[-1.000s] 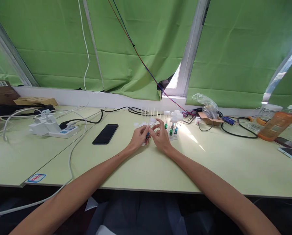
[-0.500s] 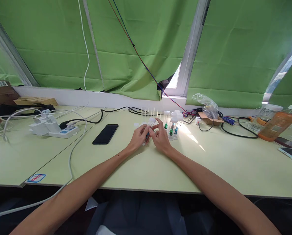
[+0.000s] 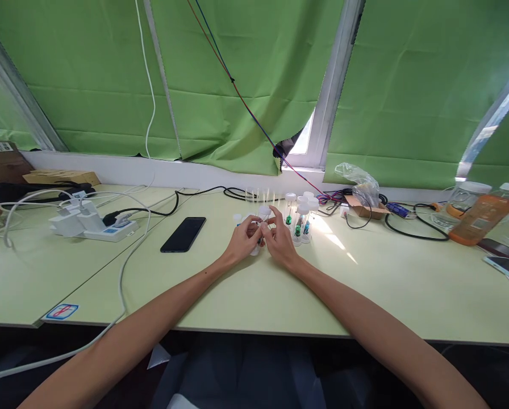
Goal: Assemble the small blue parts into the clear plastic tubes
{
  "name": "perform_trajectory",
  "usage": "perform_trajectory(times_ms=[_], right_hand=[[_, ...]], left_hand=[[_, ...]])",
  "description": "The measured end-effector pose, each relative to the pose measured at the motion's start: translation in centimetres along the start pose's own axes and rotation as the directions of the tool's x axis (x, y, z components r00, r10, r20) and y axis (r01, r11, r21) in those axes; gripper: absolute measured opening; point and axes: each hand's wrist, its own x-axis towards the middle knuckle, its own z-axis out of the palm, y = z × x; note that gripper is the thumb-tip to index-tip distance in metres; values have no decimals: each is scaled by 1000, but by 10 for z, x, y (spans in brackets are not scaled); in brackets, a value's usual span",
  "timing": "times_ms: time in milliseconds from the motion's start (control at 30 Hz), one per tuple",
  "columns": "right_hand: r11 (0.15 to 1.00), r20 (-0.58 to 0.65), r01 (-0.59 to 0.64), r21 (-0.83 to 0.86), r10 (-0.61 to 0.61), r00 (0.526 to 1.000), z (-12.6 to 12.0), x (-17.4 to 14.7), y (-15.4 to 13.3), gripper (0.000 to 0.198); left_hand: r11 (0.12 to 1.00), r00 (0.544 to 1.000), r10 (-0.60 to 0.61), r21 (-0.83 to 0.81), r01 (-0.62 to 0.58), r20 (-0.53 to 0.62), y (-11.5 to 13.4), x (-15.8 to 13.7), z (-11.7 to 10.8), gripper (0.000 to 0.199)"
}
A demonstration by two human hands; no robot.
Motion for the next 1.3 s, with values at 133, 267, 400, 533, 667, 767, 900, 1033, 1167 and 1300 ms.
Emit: perform_trajectory(times_ms=[133, 267, 400, 533, 667, 767, 900, 1033, 1167, 1300], right_hand=[[1000, -8, 4, -19, -4, 1000, 0, 0, -1, 57], [999, -7, 11, -39, -11, 1000, -1, 0, -3, 58], [998, -9, 8, -55, -8, 1000, -3, 1, -5, 57], [998, -15, -14, -61, 13, 1000, -5, 2, -6, 53], [994, -76, -5, -111, -3, 997, -6, 4, -5, 50], [989, -113, -8, -147, -9, 994, -7, 6, -4, 48], [988, -128, -32, -149, 12, 992, -10, 7, -6, 46], [995, -123, -42, -88, 31, 992, -12, 7, -9, 46], [998, -143, -44, -37, 38, 989, -13, 8, -10, 42], [1000, -127, -26, -15, 24, 992, -12, 9, -9, 35]], left_hand=[[1000, 1000, 1, -3, -1, -13, 2, -1, 0, 43], [1000, 1000, -3, 5, 3, -15, 2, -1, 0, 42], [1000, 1000, -10, -23, 10, 11, 2, 0, 0, 43], [989, 992, -21, -142, 38, 121, 4, 0, 0, 42], [974, 981, -11, -219, 55, 196, 8, -1, 0, 38], [972, 974, -8, -225, 61, 227, 11, -2, 1, 37], [971, 967, -34, -222, 92, 251, 12, -6, 2, 38], [967, 951, -87, -205, 152, 296, 11, -7, 2, 43], [961, 934, -138, -185, 207, 328, 11, -7, 2, 48], [957, 932, -145, -191, 217, 332, 11, -7, 1, 47]])
